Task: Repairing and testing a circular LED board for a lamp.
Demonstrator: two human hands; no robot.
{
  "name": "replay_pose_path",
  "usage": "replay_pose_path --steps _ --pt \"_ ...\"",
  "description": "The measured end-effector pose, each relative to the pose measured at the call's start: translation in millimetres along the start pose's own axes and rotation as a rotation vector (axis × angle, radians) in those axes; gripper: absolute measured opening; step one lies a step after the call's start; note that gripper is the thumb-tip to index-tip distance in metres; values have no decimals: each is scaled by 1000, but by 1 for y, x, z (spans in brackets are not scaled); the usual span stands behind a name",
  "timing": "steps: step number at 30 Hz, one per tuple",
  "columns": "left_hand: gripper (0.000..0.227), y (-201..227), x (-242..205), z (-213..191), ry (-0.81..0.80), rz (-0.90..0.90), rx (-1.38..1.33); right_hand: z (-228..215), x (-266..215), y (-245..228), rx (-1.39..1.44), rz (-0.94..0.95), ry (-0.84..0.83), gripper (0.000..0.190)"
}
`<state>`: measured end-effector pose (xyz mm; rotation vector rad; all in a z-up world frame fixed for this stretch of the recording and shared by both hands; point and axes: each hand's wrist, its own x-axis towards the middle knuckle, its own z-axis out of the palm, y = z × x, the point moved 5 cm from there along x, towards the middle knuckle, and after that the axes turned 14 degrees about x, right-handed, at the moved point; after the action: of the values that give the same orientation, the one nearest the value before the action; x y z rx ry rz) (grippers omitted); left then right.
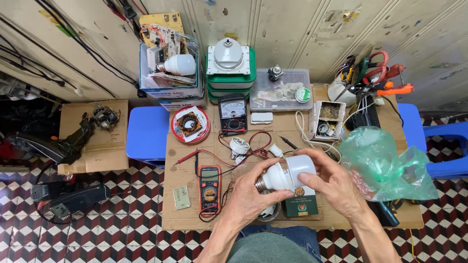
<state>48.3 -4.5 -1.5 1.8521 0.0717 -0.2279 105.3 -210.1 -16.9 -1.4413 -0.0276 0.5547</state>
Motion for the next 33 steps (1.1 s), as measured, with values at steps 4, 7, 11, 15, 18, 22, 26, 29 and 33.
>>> replay_pose_path --steps 4,7,11,15,18,22,26,29,33 --pt "72 0 -2 2 64 61 -18 6 -1 6 -138 62 28 66" --pt "71 -1 -2 3 20 7 -60 8 -2 9 -20 62 5 64" --pt "71 -5 -2 5 -16 -22 -139 10 -3 8 -92 37 -36 62" --pt "69 -8 -2 5 -49 -50 -205 15 -3 3 -190 -29 -32 59" --pt "69 -7 -3 5 -68 -31 -246 21 -4 3 -237 -70 -44 56" --pt "70 -10 -4 8 -80 -24 -216 30 -8 -2 -249 -34 -15 60" --pt "74 -10 -3 11 -129 24 -153 29 -10 -7 -316 -68 -49 65" --pt "75 -3 -2 10 -134 61 -163 28 -12 -6 -319 -82 -36 67" --pt "73 7 -2 7 -101 127 -81 33 -14 -12 -308 -113 21 67"
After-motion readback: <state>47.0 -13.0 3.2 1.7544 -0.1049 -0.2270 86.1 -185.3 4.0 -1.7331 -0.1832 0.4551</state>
